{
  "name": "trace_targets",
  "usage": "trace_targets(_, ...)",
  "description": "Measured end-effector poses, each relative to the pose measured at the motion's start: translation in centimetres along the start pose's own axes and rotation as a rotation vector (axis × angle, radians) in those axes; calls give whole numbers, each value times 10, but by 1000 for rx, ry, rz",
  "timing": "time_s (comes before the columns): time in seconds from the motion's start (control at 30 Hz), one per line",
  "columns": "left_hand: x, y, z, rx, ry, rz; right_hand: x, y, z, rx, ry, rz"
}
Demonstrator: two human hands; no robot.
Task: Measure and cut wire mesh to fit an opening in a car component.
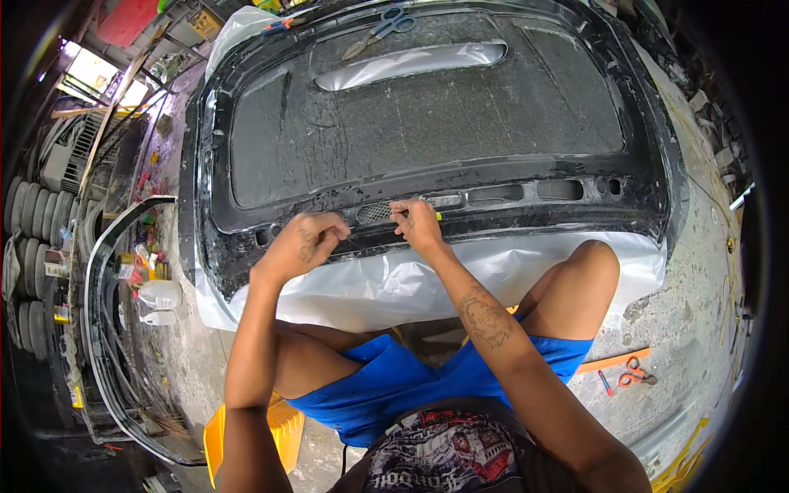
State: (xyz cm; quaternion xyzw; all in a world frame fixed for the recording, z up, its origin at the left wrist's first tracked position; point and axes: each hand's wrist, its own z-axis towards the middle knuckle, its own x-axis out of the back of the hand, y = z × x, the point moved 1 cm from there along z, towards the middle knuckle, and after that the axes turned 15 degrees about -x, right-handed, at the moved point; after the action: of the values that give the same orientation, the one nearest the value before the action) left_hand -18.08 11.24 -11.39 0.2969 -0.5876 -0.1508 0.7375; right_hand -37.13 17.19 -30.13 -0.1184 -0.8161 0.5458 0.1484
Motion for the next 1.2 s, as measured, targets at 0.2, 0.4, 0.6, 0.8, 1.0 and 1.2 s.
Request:
trace_targets(0.2,-17,-35,-10,48,-14,81,1,3,0,379,136,-191)
trace_targets(0.4,-22,-72,-28,84,-57,195,-17,-2,-5,82,108,-15)
trace_targets(0.6,-31,-91,-33,66,2,244,-16,9,3,142,243,-287)
trace_targets(0.8,-47,-118,-50,345,16,281,-17,-5,-16,174,453,-657)
trace_targets(1.0,-68,-121,-30,760,-113,522,31,-18,-39,381,393,-404)
trace_targets(1.2,-75,-122,-14,1000,221,135,164,2,-25,280,615,-485)
